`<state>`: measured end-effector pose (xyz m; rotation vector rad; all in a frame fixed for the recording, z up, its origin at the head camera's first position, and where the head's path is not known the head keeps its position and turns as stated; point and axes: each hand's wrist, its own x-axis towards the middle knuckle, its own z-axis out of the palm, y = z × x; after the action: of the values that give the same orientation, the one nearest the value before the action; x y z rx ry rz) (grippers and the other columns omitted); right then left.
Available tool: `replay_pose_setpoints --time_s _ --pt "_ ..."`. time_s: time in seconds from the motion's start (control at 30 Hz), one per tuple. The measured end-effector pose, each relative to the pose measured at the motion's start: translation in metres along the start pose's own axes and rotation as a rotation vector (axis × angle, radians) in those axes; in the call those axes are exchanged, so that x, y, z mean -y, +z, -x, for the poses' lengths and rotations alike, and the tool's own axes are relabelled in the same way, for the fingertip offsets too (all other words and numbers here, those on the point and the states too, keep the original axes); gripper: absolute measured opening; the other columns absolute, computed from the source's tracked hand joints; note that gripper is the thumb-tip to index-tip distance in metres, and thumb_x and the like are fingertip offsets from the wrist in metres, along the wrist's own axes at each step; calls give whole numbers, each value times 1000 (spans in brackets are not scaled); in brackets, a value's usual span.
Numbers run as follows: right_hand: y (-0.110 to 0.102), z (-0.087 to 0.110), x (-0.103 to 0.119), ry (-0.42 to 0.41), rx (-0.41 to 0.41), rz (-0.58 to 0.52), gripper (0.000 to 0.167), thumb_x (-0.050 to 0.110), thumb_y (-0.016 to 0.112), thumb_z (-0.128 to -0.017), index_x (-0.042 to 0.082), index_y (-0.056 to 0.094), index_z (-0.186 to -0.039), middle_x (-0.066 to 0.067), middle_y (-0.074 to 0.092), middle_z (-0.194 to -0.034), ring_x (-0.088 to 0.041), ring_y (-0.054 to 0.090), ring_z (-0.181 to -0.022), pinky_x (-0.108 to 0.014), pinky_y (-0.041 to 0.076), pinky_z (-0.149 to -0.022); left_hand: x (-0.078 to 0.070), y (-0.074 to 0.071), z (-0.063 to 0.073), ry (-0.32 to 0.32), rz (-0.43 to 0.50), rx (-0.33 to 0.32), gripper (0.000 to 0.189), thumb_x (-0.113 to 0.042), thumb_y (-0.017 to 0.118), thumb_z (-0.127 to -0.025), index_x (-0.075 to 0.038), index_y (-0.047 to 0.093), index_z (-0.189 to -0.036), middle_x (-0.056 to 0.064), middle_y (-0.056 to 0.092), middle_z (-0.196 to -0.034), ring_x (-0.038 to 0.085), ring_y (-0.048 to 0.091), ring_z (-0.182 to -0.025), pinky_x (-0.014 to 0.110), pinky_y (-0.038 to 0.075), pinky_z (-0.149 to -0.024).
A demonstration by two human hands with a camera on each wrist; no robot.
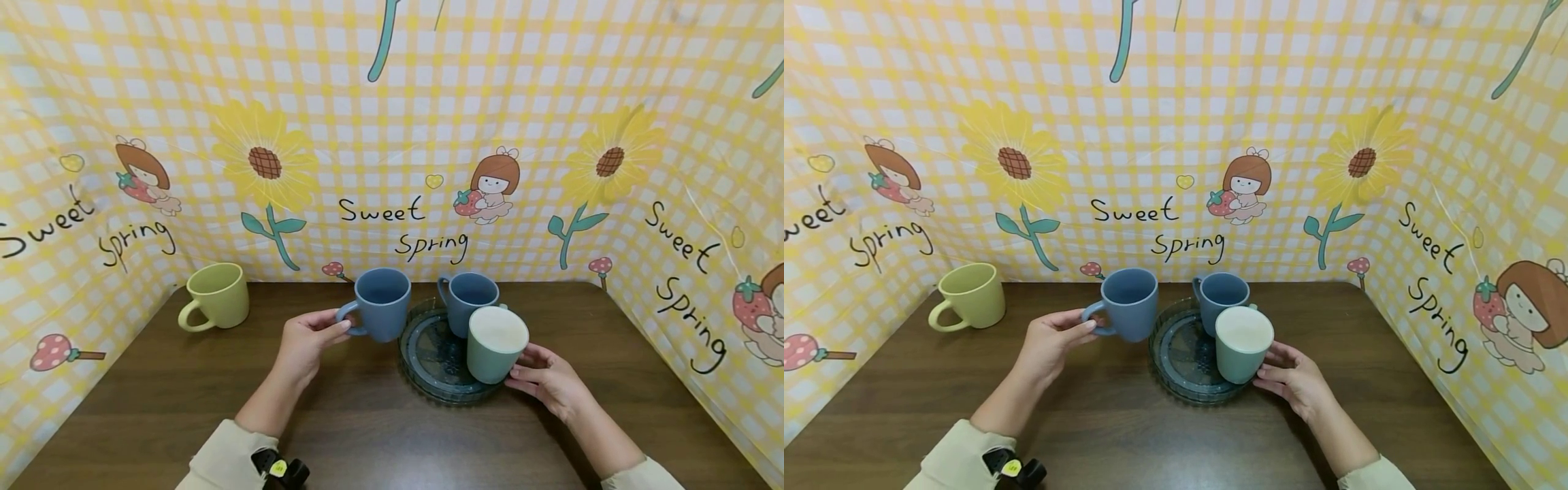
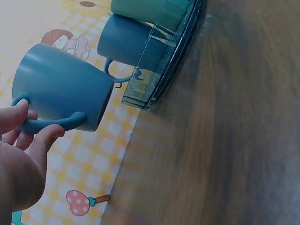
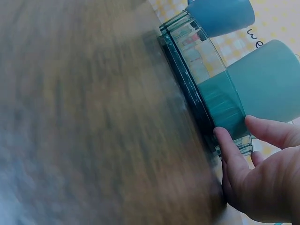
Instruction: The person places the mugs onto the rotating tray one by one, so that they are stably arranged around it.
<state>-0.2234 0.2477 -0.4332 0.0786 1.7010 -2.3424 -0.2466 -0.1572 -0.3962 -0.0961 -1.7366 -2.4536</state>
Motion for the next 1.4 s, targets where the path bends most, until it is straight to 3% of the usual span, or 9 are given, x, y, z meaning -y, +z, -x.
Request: replay_pose_setpoints --time_s 0.17,0.37,0.57,0.87,1.4 --pt "2 2 0 -2 -11 8 61 -20 58 -85 -8 31 -139 -17 42 -119 -20 62 -92 -46 55 -88 0 7 -3 -15 -4 5 22 17 68 -81 -2 76 -89 6 71 -76 18 71 -73 36 60 -73" --pt "2 2 -1 2 -10 -1 53 -19 57 -86 -3 41 -133 -15 44 -116 -20 62 -90 -46 55 -88 0 17 -6 -32 -5 1 18 17 70 -80 6 74 -94 6 70 -77 17 71 -73 36 60 -73" --pt "2 2 -1 -4 -24 -7 47 -20 57 -85 1 47 -127 -15 45 -113 -20 62 -88 -45 56 -86 3 26 -9 -42 -3 -2 18 17 70 -80 7 74 -94 7 70 -75 17 71 -72 36 60 -72" --pt "1 -2 2 2 -23 11 51 -20 57 -86 -3 41 -132 -14 46 -112 -20 63 -87 -45 56 -86 9 40 -19 -70 -18 -15 26 17 70 -80 17 67 -105 6 69 -76 15 70 -71 34 60 -71" --pt "-2 -6 7 15 -8 16 54 -20 57 -86 -5 38 -135 -16 43 -115 -20 62 -89 -45 56 -87 15 59 -29 -135 -33 -66 27 15 72 -79 15 67 -106 10 70 -81 14 70 -70 34 60 -72"
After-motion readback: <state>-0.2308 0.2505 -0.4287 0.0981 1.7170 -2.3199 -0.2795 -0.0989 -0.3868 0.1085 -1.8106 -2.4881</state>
